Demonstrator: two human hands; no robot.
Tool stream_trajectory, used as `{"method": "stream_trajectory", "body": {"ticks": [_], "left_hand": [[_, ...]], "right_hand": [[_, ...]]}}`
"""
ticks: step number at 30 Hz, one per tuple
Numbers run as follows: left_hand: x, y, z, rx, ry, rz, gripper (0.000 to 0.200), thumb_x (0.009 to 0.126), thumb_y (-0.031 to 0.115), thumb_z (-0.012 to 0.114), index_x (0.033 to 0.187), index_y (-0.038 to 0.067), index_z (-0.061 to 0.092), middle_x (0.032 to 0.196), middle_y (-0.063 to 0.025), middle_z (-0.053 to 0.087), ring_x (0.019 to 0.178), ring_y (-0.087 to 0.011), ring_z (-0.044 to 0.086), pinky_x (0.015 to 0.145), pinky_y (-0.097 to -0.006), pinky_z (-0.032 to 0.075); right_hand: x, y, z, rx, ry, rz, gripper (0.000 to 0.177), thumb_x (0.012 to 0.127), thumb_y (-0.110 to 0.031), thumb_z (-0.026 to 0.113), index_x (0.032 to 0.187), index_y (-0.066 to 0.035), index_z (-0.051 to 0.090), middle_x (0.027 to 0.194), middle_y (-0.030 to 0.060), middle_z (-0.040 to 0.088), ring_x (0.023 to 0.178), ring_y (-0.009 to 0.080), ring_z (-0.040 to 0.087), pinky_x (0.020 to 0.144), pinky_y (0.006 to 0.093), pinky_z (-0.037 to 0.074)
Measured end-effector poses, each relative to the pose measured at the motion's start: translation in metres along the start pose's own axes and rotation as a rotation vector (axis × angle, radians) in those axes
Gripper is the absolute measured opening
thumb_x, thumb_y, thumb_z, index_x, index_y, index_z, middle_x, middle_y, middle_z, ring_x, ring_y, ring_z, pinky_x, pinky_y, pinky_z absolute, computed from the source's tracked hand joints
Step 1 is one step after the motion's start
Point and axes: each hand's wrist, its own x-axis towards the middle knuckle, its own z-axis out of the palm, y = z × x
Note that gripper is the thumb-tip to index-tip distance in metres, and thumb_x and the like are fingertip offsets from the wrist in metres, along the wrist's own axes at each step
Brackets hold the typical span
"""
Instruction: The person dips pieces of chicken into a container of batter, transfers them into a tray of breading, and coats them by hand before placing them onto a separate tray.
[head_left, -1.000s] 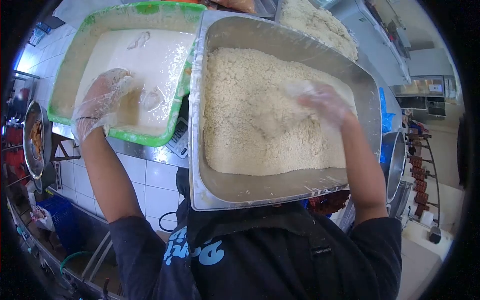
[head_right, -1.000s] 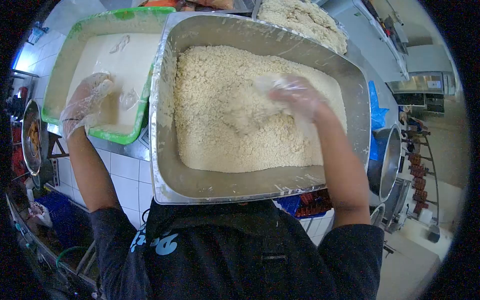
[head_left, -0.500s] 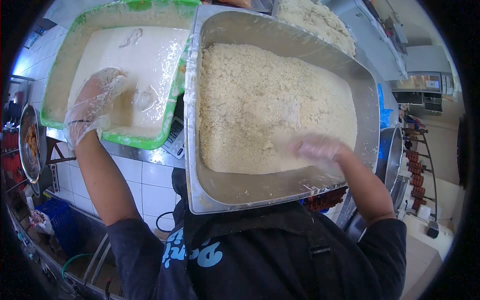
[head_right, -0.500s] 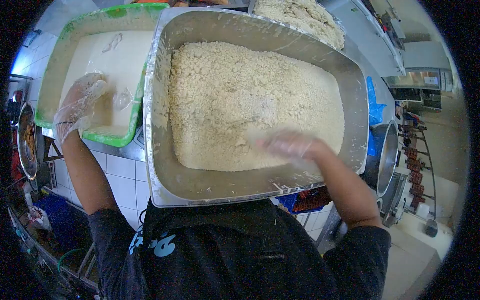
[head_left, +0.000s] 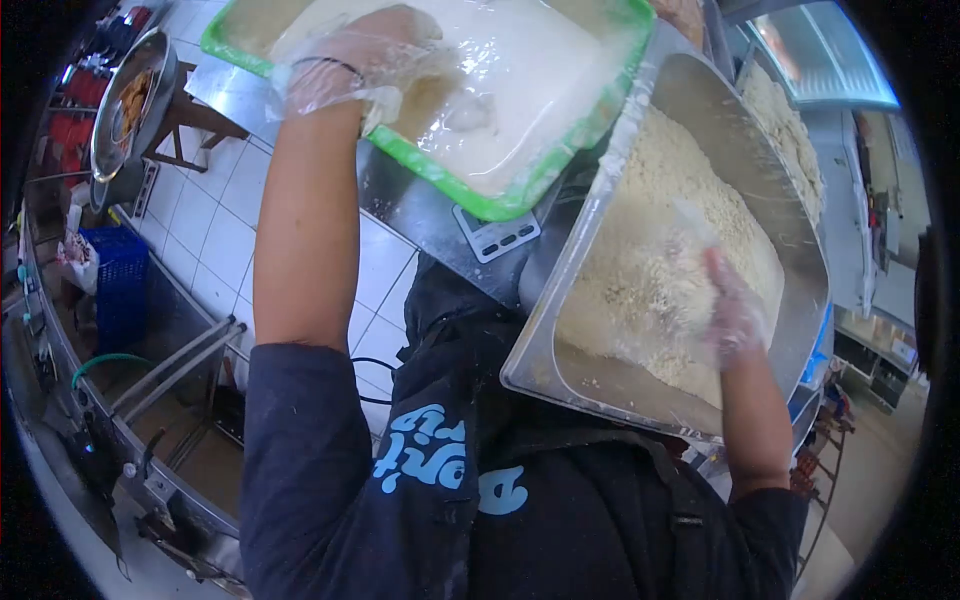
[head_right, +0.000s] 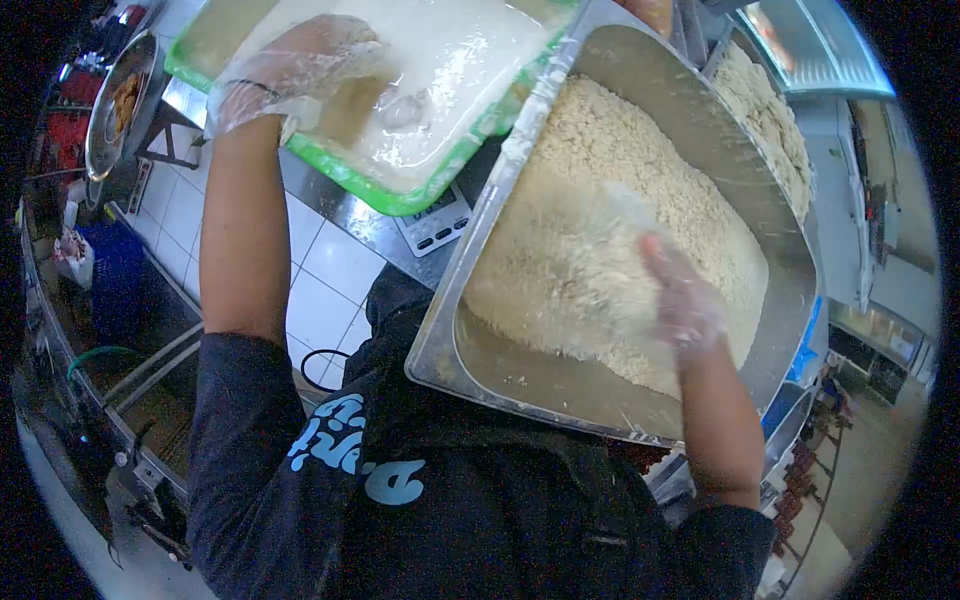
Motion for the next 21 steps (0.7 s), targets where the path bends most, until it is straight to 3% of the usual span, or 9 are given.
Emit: {"method": "stream_trajectory", "body": {"ticks": [1, 2, 4, 7, 10, 12, 17, 19, 21], "left_hand": [[0.0, 0.001, -0.001, -0.005, -0.001, -0.004, 0.036, 0.072, 0.037, 0.056, 0.092, 0.007, 0.061, 0.1, -0.0146, 0.059, 0.096, -0.0273, 0.053, 0.083, -0.0359, 0.04], [0.001, 0.001, -0.001, -0.006, -0.001, -0.01, 0.036, 0.072, 0.037, 0.056, 0.092, 0.008, 0.061, 0.1, -0.0145, 0.059, 0.096, -0.0271, 0.053, 0.083, -0.0359, 0.04], [0.003, 0.002, -0.001, -0.005, -0.002, -0.01, 0.036, 0.071, 0.038, 0.057, 0.091, 0.008, 0.062, 0.1, -0.0144, 0.059, 0.096, -0.0266, 0.053, 0.084, -0.036, 0.04], [0.003, 0.001, 0.0, 0.002, -0.009, 0.053, 0.036, 0.072, 0.037, 0.056, 0.092, 0.008, 0.061, 0.101, -0.0153, 0.058, 0.096, -0.0271, 0.053, 0.084, -0.0361, 0.039], [0.016, -0.01, 0.003, 0.026, -0.023, 0.174, 0.037, 0.077, 0.038, 0.051, 0.097, 0.007, 0.057, 0.1, -0.0165, 0.057, 0.093, -0.03, 0.053, 0.083, -0.0368, 0.039], [0.021, -0.015, 0.005, 0.046, -0.034, 0.255, 0.038, 0.081, 0.038, 0.048, 0.1, 0.006, 0.055, 0.1, -0.0173, 0.056, 0.091, -0.0319, 0.053, 0.082, -0.0373, 0.04], [-0.001, -0.007, -0.011, -0.022, 0.245, 0.332, 0.042, 0.082, 0.04, 0.046, 0.111, 0.01, 0.05, 0.1, -0.0202, 0.055, 0.092, -0.0344, 0.053, 0.081, -0.041, 0.04], [-0.009, -0.004, -0.011, -0.041, 0.306, 0.357, 0.043, 0.082, 0.041, 0.045, 0.111, 0.01, 0.05, 0.099, -0.021, 0.056, 0.092, -0.0346, 0.054, 0.081, -0.0426, 0.04], [-0.006, -0.015, -0.002, -0.019, 0.316, 0.36, 0.044, 0.082, 0.041, 0.045, 0.112, 0.009, 0.049, 0.098, -0.0209, 0.056, 0.09, -0.0347, 0.054, 0.079, -0.0435, 0.041]], "right_hand": [[-0.006, -0.001, -0.015, 0.134, 0.122, 0.089, 0.051, 0.087, -0.038, 0.042, 0.128, -0.007, 0.037, 0.132, 0.0091, 0.035, 0.123, 0.0171, 0.029, 0.102, 0.0296, 0.021], [0.004, 0.017, -0.038, -0.355, 0.117, -0.219, 0.05, 0.086, -0.037, 0.044, 0.126, -0.007, 0.038, 0.129, 0.0092, 0.039, 0.12, 0.0178, 0.034, 0.1, 0.0294, 0.025], [0.023, 0.051, -0.072, -1.34, 0.335, -0.823, 0.047, 0.084, -0.034, 0.048, 0.123, -0.008, 0.042, 0.123, 0.0093, 0.046, 0.114, 0.0193, 0.042, 0.096, 0.0288, 0.031], [0.03, 0.064, -0.023, -1.23, 0.339, -0.736, 0.045, 0.082, -0.027, 0.051, 0.122, -0.008, 0.043, 0.118, 0.0088, 0.05, 0.109, 0.0201, 0.046, 0.089, 0.0303, 0.038], [0.018, 0.062, -0.051, -1.795, 0.447, -0.856, 0.044, 0.081, -0.024, 0.049, 0.122, -0.009, 0.043, 0.119, 0.0105, 0.049, 0.112, 0.0215, 0.044, 0.086, 0.0328, 0.039], [-0.02, 0.006, -0.048, -1.332, 0.458, -0.518, 0.046, 0.083, -0.025, 0.046, 0.126, -0.009, 0.039, 0.127, 0.0114, 0.042, 0.12, 0.0239, 0.035, 0.09, 0.0347, 0.036], [0.01, -0.127, 0.033, -0.291, 0.056, -1.44, 0.054, 0.074, -0.027, 0.062, 0.123, -0.012, 0.042, 0.115, 0.0114, 0.052, 0.103, 0.0197, 0.051, 0.09, 0.033, 0.041], [0.047, -0.164, 0.052, -1.124, 0.426, -1.505, 0.056, 0.079, -0.029, 0.057, 0.126, -0.006, 0.036, 0.119, 0.0119, 0.049, 0.108, 0.0228, 0.048, 0.096, 0.0351, 0.034], [0.107, -0.181, 0.078, -1.161, 0.262, -1.512, 0.05, 0.079, -0.031, 0.056, 0.122, -0.013, 0.041, 0.119, 0.0138, 0.047, 0.108, 0.0264, 0.047, 0.093, 0.0375, 0.035]]}}
